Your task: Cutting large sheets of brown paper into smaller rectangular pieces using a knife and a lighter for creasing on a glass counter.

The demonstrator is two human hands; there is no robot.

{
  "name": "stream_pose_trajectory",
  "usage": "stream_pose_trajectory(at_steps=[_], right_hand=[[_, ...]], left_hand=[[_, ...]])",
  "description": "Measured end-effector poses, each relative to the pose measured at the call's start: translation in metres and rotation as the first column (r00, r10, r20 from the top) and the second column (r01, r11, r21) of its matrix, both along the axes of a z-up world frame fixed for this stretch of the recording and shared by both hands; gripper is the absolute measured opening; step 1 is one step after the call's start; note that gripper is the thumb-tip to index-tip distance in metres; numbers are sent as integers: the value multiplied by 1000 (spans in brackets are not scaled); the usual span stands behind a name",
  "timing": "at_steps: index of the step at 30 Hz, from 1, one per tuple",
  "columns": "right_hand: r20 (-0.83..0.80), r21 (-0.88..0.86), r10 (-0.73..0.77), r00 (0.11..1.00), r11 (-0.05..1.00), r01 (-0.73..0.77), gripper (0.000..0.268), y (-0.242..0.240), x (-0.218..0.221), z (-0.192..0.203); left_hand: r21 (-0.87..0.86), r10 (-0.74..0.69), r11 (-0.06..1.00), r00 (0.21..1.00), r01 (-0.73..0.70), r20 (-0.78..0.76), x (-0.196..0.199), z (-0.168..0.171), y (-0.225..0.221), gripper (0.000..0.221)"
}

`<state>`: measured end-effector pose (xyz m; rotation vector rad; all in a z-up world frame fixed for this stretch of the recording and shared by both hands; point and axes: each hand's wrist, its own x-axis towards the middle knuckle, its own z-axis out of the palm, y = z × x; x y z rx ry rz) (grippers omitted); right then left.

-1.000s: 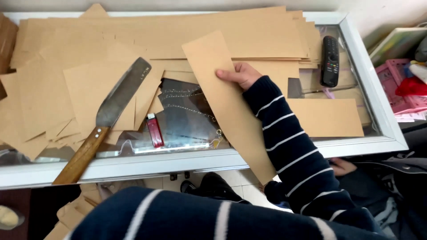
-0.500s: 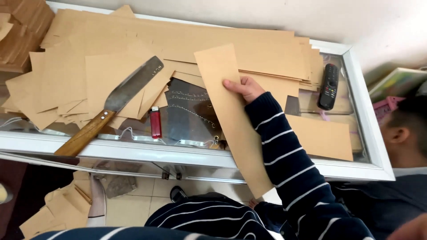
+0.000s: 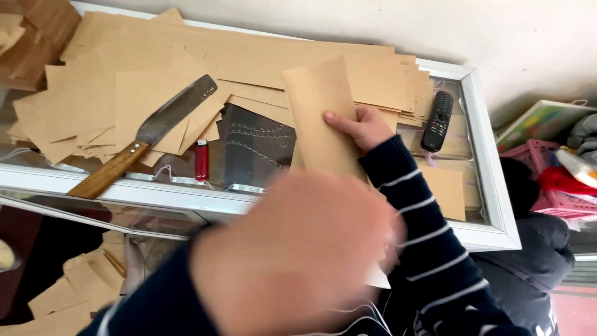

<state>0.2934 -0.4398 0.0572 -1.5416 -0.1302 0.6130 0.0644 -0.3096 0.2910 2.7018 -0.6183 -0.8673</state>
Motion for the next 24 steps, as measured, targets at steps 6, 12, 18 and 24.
stream_pose_trajectory(at_steps=[6,12,18,24], right_hand=[[167,-79,-14,986,996,27,43,-37,-28,22],[216,-108,-19,976,993,43,33,-39,-33,19],[279,-218,58,958,976,5,30,-70,-16,-30],[296,-369,142,945,929,-24,34,-68,25,-63]], left_hand=[[-738,822,549,416,-393,389,56,-193,54,53],[-891,721,-29,608,-453,-332,92,-258,21,47],[-911,841,-186,420,-369,-342,114,-275,43,28],[-890,838,-196,401,-411,-370,140,-293,67,35]])
